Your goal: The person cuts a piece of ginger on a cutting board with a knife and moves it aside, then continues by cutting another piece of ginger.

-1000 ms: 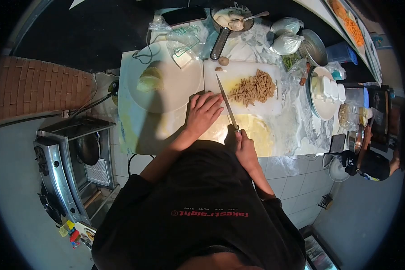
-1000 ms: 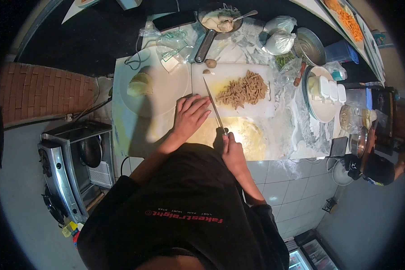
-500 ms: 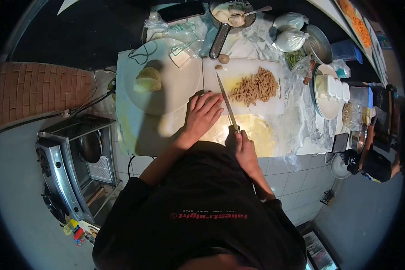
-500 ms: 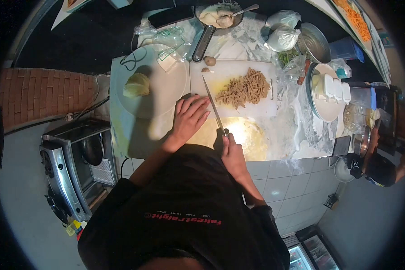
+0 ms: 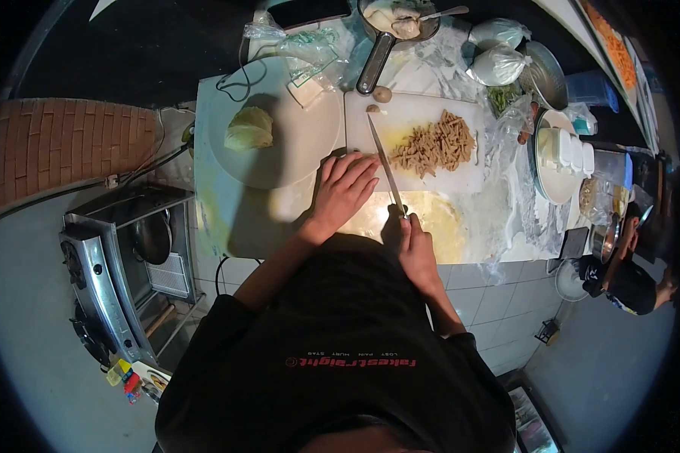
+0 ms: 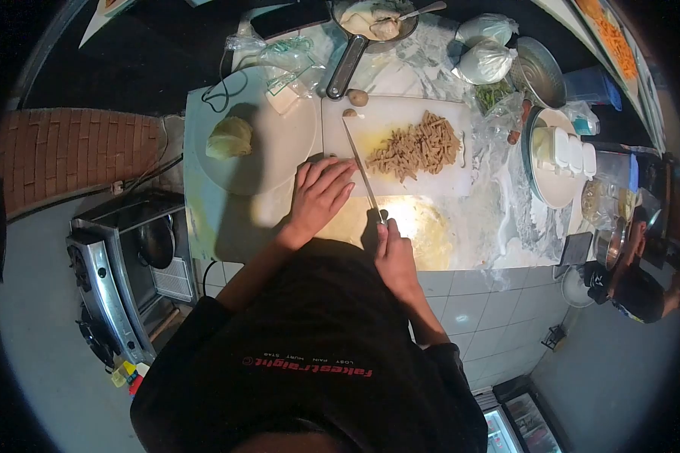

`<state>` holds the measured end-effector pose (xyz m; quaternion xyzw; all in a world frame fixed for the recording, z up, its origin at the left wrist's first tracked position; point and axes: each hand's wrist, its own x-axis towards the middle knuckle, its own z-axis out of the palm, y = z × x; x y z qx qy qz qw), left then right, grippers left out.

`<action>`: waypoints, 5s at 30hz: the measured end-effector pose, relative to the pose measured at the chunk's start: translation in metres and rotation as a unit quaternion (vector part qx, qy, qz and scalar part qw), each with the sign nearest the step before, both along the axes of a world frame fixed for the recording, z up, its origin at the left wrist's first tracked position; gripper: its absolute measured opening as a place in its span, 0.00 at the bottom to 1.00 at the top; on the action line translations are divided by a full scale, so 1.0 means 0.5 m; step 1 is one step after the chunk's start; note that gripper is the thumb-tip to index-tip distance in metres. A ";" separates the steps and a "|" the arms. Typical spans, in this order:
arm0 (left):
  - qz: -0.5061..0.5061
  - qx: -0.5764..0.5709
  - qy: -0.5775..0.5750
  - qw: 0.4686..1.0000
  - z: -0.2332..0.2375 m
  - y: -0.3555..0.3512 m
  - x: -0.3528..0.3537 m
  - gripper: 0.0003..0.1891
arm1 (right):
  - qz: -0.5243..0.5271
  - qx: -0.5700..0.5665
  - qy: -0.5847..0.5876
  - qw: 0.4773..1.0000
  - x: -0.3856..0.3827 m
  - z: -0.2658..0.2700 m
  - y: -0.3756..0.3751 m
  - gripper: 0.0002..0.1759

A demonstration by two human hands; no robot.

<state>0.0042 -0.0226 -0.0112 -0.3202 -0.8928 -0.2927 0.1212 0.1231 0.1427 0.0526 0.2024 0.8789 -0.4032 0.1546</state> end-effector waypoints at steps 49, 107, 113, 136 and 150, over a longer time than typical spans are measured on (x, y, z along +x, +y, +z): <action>0.035 -0.014 0.085 0.996 0.015 0.013 -0.004 0.13 | 0.064 0.204 0.052 0.975 0.019 -0.021 0.004 0.18; -0.028 0.015 0.027 0.999 0.021 -0.007 0.027 0.17 | -0.045 -0.026 0.042 0.998 0.036 -0.020 0.004 0.26; -0.046 -0.015 0.047 0.998 0.015 -0.008 0.029 0.18 | -0.019 -0.013 0.040 0.999 0.062 -0.044 0.011 0.25; -0.063 -0.020 0.035 0.997 0.006 -0.006 0.019 0.22 | -0.010 0.006 0.043 0.999 0.068 -0.032 0.011 0.19; -0.070 -0.009 0.025 0.997 0.013 -0.007 0.014 0.21 | -0.014 0.013 0.025 0.999 0.068 -0.041 0.007 0.24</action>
